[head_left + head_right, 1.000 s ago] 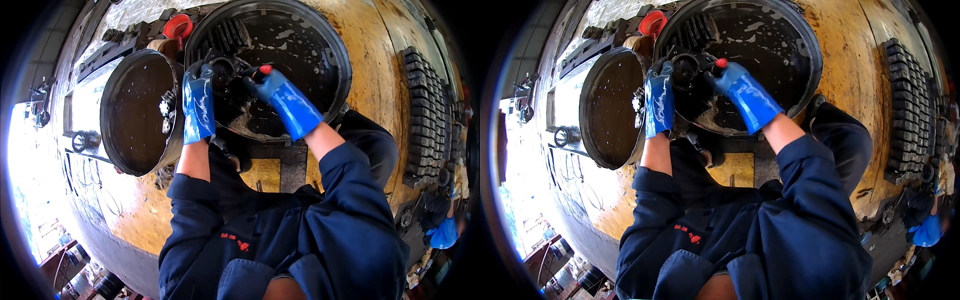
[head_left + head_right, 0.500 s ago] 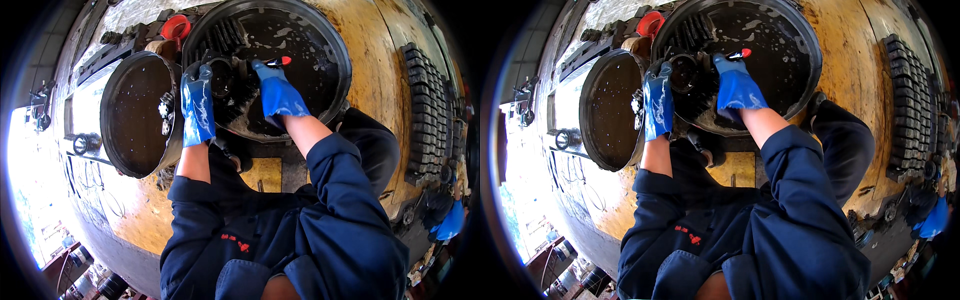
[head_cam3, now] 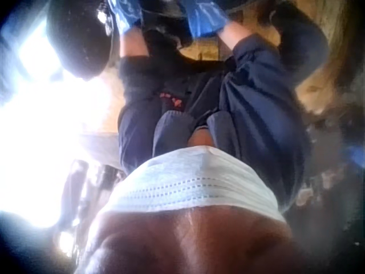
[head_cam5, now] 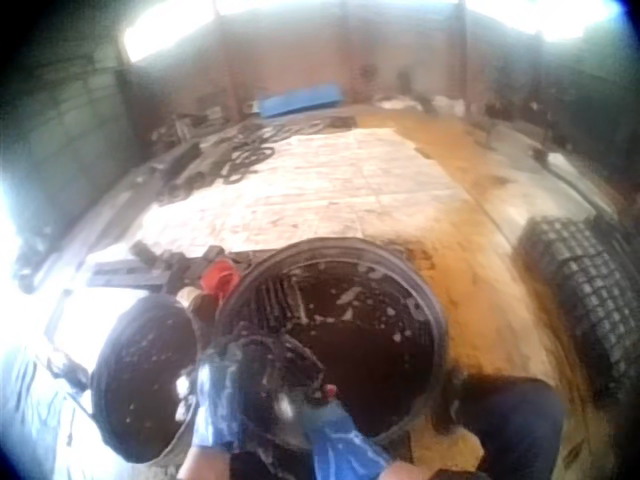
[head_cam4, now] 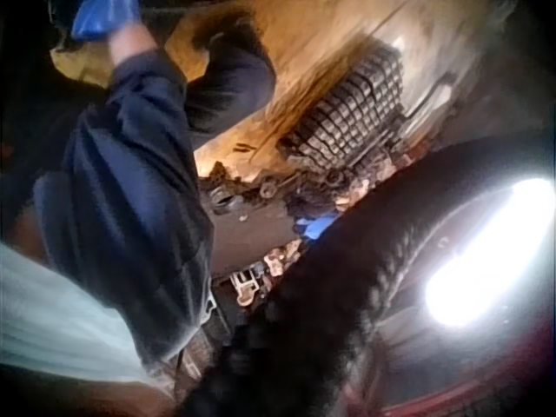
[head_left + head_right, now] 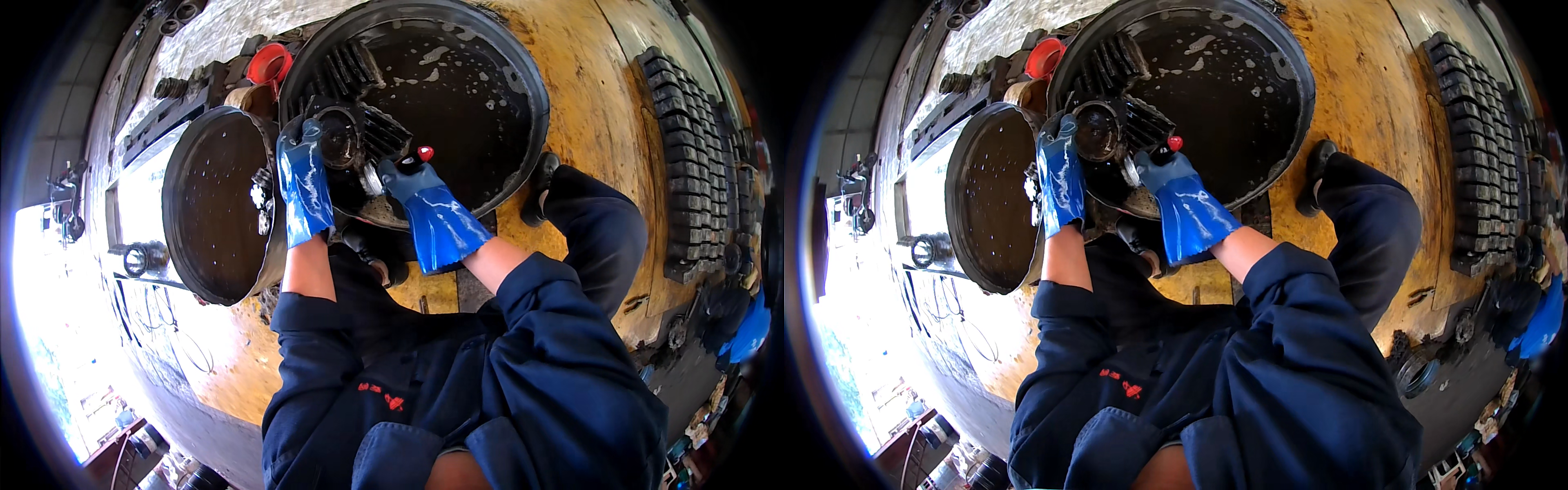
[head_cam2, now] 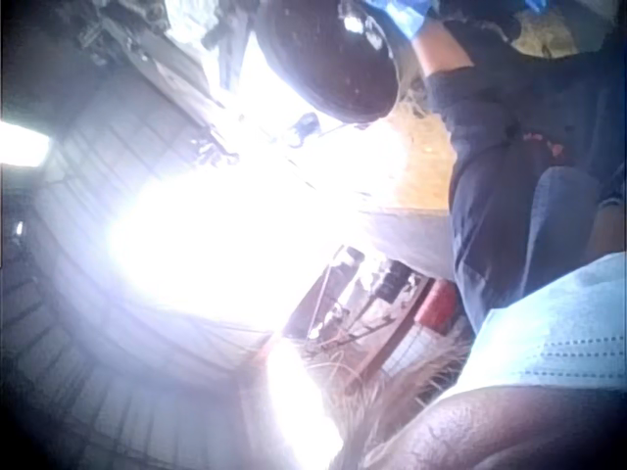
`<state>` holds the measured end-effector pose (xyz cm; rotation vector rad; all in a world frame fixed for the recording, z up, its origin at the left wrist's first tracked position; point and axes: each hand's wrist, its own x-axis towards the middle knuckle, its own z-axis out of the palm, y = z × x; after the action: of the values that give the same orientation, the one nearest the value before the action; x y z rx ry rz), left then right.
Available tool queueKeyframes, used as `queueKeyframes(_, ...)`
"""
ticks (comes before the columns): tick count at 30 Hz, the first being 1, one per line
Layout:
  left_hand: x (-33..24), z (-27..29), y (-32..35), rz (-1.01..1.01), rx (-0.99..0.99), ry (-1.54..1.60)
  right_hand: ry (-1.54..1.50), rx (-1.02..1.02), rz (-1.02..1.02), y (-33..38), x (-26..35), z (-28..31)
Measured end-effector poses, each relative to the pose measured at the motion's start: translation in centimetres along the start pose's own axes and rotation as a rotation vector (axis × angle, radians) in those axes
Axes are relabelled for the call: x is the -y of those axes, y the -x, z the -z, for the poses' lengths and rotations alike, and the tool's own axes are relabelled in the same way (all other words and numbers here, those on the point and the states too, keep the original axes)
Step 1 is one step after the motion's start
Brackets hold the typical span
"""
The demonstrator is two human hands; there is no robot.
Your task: The person scrubs a cylindrical mechanical part with a brush while holding it over a large basin filled with dark liquid. The person repeatedly dips the part into the liquid and scrubs it from multiple angles to remove grime.
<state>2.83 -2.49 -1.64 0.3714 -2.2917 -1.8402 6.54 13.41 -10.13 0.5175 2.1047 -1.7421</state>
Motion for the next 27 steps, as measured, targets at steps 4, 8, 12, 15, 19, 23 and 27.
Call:
queueKeyframes(4, 0.2, 0.9, 0.5, -0.083, -0.007, -0.155, 0.454, 0.246, 0.243, -0.3, -0.2, 3.9)
queueKeyframes(8, -0.9, 2.1, 1.8, -0.153, 0.022, -0.318, 0.676, 0.003, 0.263, -2.1, -3.9, 8.3)
queueKeyframes(12, 0.2, 2.4, 0.7, -0.362, 0.067, -0.785, 0.634, -0.147, 0.175, -6.9, -6.6, 10.0)
queueKeyframes(15, 0.6, 3.8, 1.0, -0.372, 0.017, -0.869, 0.333, 0.018, 0.355, -6.1, -2.2, 7.4)
queueKeyframes(19, -0.4, 2.7, 0.9, -0.239, 0.000, -0.506, -0.081, 0.204, 0.742, -6.7, 2.9, 2.3)
queueKeyframes(23, -1.4, 2.5, 1.1, -0.087, -0.018, -0.200, 0.065, 0.392, 0.870, -6.6, 7.4, -0.6)
queueKeyframes(27, -1.3, 3.0, 1.5, -0.012, -0.030, -0.035, 0.438, 0.148, 0.492, -5.6, 13.3, 0.3)
